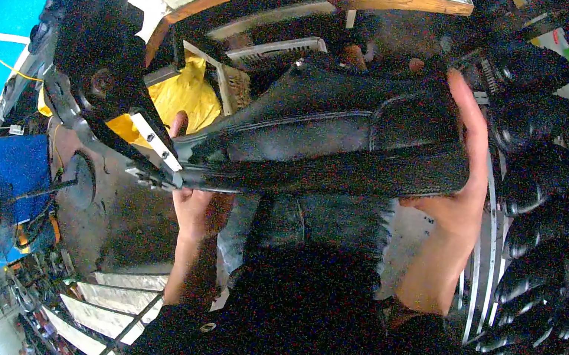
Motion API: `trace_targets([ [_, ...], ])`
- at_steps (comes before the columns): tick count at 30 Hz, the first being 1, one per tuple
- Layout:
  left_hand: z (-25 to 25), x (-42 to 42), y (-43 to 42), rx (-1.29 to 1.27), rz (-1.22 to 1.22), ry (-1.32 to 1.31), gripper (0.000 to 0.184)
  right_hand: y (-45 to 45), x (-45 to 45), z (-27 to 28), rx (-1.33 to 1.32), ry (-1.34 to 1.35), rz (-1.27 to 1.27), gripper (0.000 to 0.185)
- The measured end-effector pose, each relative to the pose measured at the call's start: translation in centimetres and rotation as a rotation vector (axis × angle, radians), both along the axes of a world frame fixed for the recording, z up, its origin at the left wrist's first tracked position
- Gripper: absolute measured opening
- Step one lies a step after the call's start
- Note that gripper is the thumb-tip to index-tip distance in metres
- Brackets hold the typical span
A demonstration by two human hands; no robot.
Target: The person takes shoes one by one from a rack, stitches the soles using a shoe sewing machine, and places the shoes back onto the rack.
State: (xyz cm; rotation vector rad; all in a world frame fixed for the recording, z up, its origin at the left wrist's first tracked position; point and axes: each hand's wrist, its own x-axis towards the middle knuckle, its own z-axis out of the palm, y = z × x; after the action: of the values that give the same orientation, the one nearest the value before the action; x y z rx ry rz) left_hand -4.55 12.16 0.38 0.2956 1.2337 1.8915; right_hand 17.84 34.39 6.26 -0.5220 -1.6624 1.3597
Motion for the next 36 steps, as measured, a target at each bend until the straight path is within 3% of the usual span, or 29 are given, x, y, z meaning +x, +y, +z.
trace_targets([
  [3, 0.0, -0.2, 0.0, -0.016, 0.028, 0.045, 0.102, 0.6, -0.1, 0.2, 0.178, -0.079, 0.037, 0.089],
  [4, 0.0, -0.3, 0.0, -0.008, 0.034, 0.059, 0.102, 0.4, -0.4, 0.4, 0.179, -0.084, 0.033, 0.107],
  [6, -0.5, -0.6, -0.4, 0.006, 0.02, 0.0, 0.101, -0.1, -1.0, 0.8, 0.177, -0.091, 0.029, 0.125],
  [9, -1.7, -1.1, -0.8, 0.014, 0.069, 0.025, 0.102, -0.8, -2.5, 2.0, 0.046, 0.016, 0.037, 0.119],
  [11, -3.0, -2.1, -2.1, -0.017, 0.025, -0.023, 0.104, -1.2, -3.6, 3.3, 0.227, -0.083, 0.061, 0.101],
  [14, -2.9, -2.1, -2.5, 0.156, -0.026, -0.278, 0.047, -1.9, -4.7, 4.0, 0.212, -0.075, 0.106, 0.094],
  [17, -3.9, -1.8, -2.7, 0.111, 0.129, -0.279, 0.045, -2.5, -5.8, 4.6, 0.182, -0.089, 0.103, 0.1],
  [19, -3.7, -1.6, -2.1, 0.055, 0.235, -0.168, 0.045, -2.6, -6.3, 5.3, 0.189, -0.101, 0.173, 0.106],
  [23, -2.3, -2.8, -3.4, 0.249, 0.107, -0.347, 0.099, -2.7, -7.2, 5.4, 0.143, -0.098, 0.321, 0.112],
  [25, -2.1, -2.9, -3.8, 0.261, 0.132, -0.311, 0.097, -2.4, -7.4, 4.7, 0.088, -0.112, 0.352, 0.11],
  [28, -2.1, -3.7, -4.2, 0.312, 0.23, -0.184, 0.092, -2.8, -7.4, 2.1, 0.008, -0.169, 0.317, 0.101],
  [29, -1.8, -3.9, -4.4, 0.303, 0.249, -0.11, 0.09, -2.5, -7.3, 0.6, 0.045, -0.314, 0.307, 0.096],
  [32, -2.2, -4.0, -4.6, 0.187, 0.315, 0.145, 0.078, -4.0, -7.6, -1.2, 0.453, -0.645, 0.114, 0.083],
  [34, -1.4, -2.7, -3.7, -0.046, 0.208, 0.535, 0.076, -6.6, -7.5, -1.6, 0.429, -0.596, 0.274, 0.082],
  [36, -2.0, -1.4, -2.6, -0.118, 0.028, 0.926, 0.067, -8.5, -7.5, -1.8, 0.46, -0.457, 0.361, 0.08],
])
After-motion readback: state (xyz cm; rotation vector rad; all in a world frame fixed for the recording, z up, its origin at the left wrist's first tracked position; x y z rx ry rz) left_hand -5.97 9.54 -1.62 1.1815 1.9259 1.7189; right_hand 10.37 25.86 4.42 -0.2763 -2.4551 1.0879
